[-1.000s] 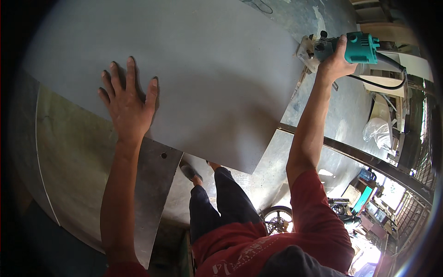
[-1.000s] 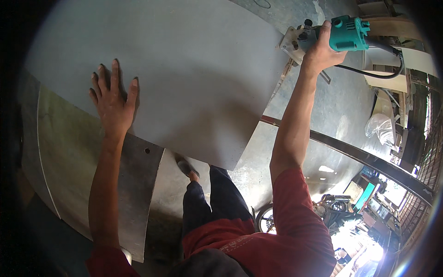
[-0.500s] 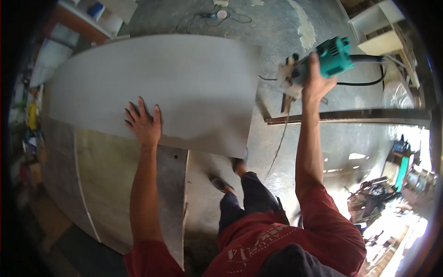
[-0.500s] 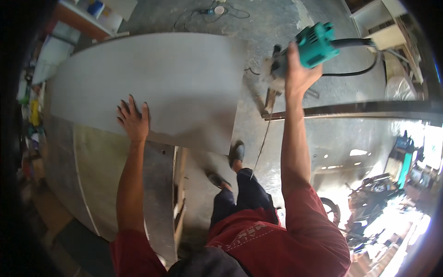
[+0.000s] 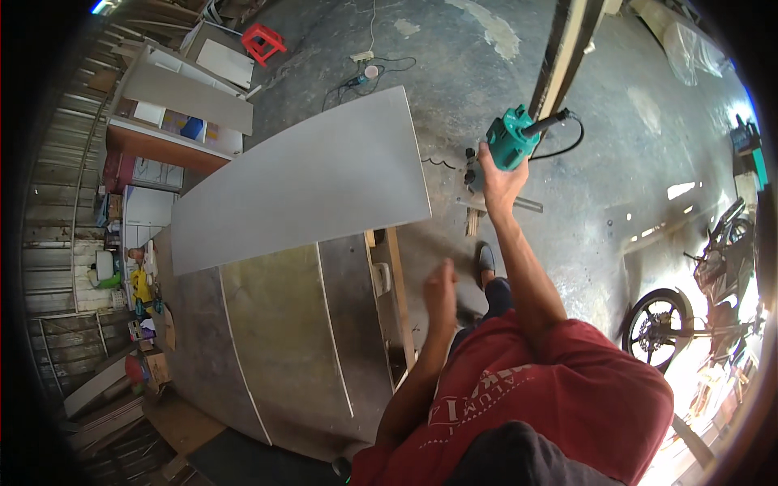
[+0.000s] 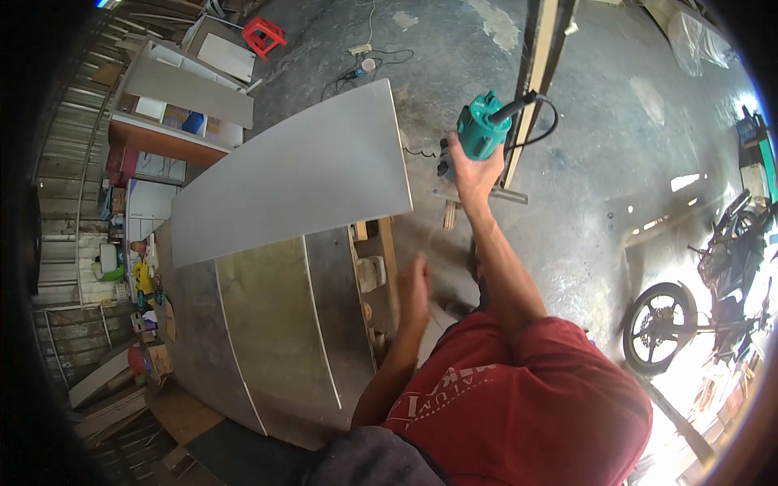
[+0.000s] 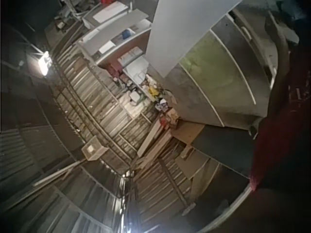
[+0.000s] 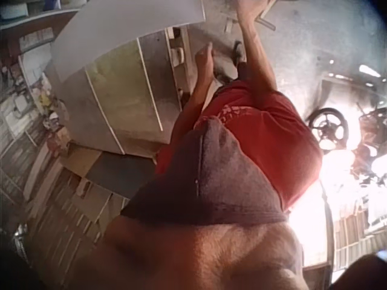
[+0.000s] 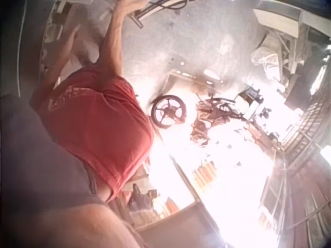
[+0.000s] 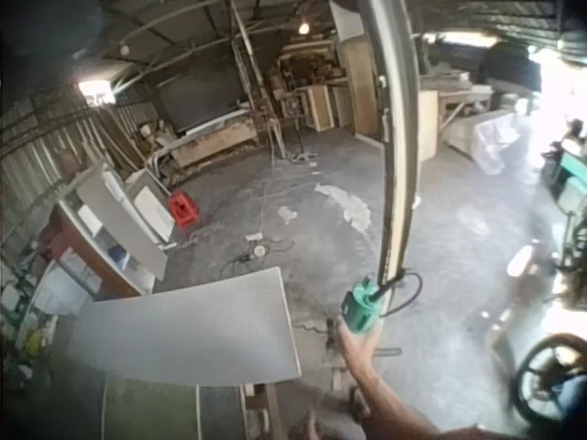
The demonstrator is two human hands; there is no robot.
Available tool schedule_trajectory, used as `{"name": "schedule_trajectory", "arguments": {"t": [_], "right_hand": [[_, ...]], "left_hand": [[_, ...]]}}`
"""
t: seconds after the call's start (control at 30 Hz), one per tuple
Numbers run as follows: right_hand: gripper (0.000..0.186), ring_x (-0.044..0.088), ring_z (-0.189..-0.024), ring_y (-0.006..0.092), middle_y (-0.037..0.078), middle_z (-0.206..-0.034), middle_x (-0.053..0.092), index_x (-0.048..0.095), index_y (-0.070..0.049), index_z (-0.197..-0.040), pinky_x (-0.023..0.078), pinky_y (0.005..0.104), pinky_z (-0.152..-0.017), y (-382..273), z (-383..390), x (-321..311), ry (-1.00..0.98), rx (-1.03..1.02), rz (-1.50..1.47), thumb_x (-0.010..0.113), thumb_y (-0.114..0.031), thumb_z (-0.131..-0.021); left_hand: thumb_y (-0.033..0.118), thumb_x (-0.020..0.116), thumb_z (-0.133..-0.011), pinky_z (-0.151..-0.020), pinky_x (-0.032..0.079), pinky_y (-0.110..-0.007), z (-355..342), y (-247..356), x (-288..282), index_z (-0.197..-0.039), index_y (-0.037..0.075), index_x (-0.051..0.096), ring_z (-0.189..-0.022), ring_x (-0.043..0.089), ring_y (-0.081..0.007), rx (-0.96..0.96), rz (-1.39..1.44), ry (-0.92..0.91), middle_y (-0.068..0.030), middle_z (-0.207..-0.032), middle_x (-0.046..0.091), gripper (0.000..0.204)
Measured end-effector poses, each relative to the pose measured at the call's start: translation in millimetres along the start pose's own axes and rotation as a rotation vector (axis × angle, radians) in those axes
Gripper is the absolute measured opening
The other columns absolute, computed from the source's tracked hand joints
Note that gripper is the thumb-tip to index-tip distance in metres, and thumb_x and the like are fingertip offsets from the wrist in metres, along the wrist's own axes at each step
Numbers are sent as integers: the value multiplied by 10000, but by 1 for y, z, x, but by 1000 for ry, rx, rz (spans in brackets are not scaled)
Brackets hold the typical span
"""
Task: The person uses a wood trimmer to trim the edges of a grey board, flipping the board over several times and clearing debris from the tool.
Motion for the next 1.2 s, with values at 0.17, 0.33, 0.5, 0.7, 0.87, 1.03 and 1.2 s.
{"name": "schedule_trajectory", "arguments": {"t": [0.17,0.33,0.5,0.7,0.87,1.03,1.2], "right_hand": [[404,625,-856,147,62,-947,688,638,16,-1071,505,306,-808,-8,8,-33,-61,28,-10,824,-236,-815],[481,641,-845,165,100,-934,698,631,19,-1046,519,333,-796,-25,-1,-39,-98,-55,-30,865,-288,-760],[451,631,-832,142,80,-939,699,630,18,-1051,522,306,-768,-30,-14,-22,-299,-24,-190,856,-258,-776],[472,631,-911,128,75,-1032,703,630,36,-1139,516,301,-839,-31,-33,19,-554,-11,-241,824,-226,-797],[490,654,-884,148,96,-986,716,633,24,-1120,530,314,-819,-33,-58,70,-720,-23,-219,851,-238,-767],[432,660,-823,148,86,-925,721,649,14,-1067,539,316,-755,-25,-104,134,-796,-114,-116,863,-205,-763],[398,627,-795,137,55,-924,703,656,17,-1065,521,301,-756,-18,-158,208,-788,-165,-94,855,-166,-773]], "left_hand": [[221,674,-913,-527,261,-311,38,-4,-113,-611,62,427,-599,334,-74,383,-30,402,44,-594,376,421],[195,699,-865,-612,412,-360,34,-81,-171,-749,-8,589,-654,520,-155,322,-299,452,-25,-683,553,259],[198,706,-852,-1095,393,-505,39,-37,-92,-1365,-12,531,-1300,482,-423,708,-825,396,-254,-1375,523,581],[263,708,-860,-1113,371,-518,-42,40,-19,-1368,-11,529,-1375,410,-430,930,-734,402,-240,-1454,472,604],[244,690,-855,-1118,314,-624,-102,63,11,-1403,33,528,-1385,392,-454,889,-939,581,-224,-1477,461,609],[215,686,-819,-1137,229,-687,-121,71,19,-1359,140,613,-1408,377,-438,689,-1241,681,-169,-1513,454,550],[238,682,-818,-1141,217,-694,-135,99,23,-1369,146,609,-1426,360,-434,701,-1007,615,-185,-1538,427,563]]}}
Point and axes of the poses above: each hand's wrist, its own z-axis away from the middle knuckle, its own x-axis out of the palm, y = z × x, the point moved 7 cm from there along -z, towards the middle knuckle
